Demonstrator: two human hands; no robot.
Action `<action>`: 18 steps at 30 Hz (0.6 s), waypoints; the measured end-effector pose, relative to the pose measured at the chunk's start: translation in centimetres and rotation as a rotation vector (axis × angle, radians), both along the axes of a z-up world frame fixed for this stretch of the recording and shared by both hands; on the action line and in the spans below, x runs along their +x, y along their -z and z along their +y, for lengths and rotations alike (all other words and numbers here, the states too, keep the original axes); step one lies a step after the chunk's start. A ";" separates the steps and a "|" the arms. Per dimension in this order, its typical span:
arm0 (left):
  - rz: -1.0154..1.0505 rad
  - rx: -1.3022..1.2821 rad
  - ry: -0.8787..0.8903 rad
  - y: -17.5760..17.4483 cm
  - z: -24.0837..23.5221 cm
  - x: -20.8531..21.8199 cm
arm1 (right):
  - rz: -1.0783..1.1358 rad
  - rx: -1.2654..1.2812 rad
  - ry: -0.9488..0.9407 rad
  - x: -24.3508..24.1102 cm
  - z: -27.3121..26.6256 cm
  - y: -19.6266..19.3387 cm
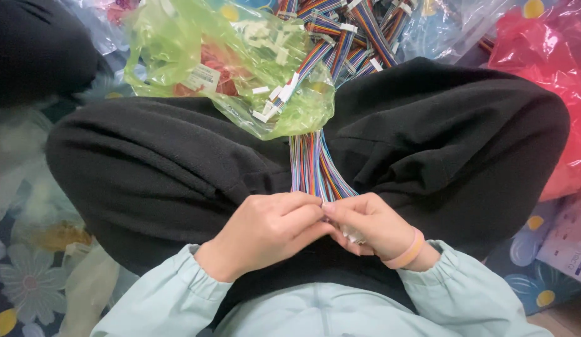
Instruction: The person sits on the floor and assembles flat ribbon cables with white plastic connectors. They pick up bundles of cables, align the ends, and slide the connectors onto the wires, repeating the process for multiple cables.
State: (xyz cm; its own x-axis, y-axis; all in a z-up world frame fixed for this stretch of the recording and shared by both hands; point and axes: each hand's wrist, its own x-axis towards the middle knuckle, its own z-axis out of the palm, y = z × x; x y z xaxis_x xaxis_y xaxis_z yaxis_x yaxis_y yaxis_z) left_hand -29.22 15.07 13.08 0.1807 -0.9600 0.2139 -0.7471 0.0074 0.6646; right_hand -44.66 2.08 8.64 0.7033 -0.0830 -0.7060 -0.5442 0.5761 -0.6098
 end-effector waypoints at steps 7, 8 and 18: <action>0.770 0.155 -0.336 0.0 -0.3 0.4 | -0.022 0.318 0.000 -1.9 -2.4 -2.7; 1.085 0.333 -0.288 1.0 0.0 0.4 | -0.121 0.523 -0.018 -2.7 -2.6 -2.7; 1.624 0.304 -0.304 1.3 -0.7 -2.5 | 0.134 -0.127 0.159 -1.1 0.0 -2.0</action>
State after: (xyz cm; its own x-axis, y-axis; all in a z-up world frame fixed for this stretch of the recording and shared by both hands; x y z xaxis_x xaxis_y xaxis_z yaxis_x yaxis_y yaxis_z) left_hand -31.69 14.35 11.77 0.1864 -0.8196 -0.5417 0.7171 -0.2634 0.6453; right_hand -45.71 2.08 10.64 0.5748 -0.2793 -0.7691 -0.5340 0.5842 -0.6113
